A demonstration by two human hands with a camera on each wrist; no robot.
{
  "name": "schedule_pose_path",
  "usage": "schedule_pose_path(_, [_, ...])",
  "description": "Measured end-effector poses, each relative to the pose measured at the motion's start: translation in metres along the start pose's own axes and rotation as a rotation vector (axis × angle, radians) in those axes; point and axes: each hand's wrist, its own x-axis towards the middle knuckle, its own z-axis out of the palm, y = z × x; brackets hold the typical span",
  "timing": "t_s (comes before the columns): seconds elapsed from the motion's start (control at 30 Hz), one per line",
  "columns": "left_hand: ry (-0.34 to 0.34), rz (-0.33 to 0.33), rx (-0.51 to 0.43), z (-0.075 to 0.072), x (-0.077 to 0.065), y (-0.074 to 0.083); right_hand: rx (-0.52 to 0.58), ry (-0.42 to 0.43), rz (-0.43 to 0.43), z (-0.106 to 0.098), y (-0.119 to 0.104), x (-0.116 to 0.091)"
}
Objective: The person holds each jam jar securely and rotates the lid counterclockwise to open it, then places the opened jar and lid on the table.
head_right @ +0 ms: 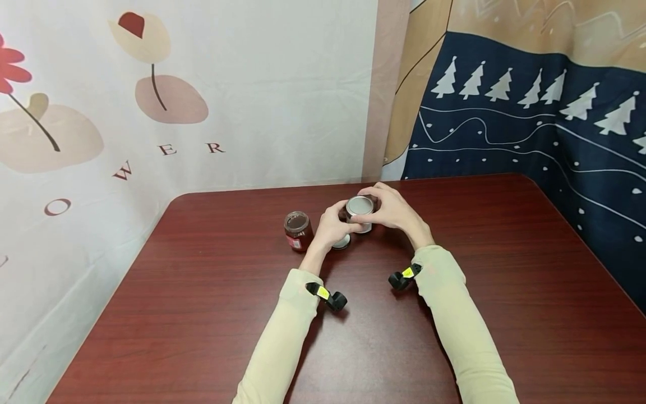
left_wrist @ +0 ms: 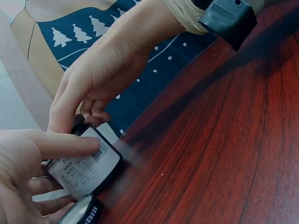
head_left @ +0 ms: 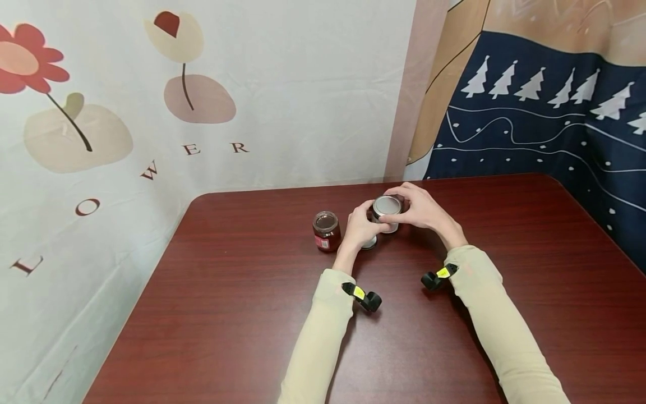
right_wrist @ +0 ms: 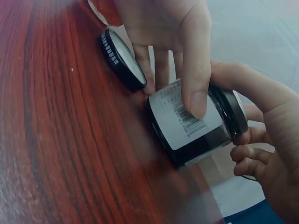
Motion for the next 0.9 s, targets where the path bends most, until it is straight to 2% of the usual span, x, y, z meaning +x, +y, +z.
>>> schedule_pose_path(0.33, [0.069, 0.117, -0.055, -0.003, 0.001, 0.002, 0.004, 0.085, -0.014, -0.006, -0.004, 0.000])
schedule_pose_path(0.9, [0.106, 0.194, -0.107, -0.005, -0.003, 0.014, 0.010, 0.191, -0.090, -0.012, -0.019, 0.002])
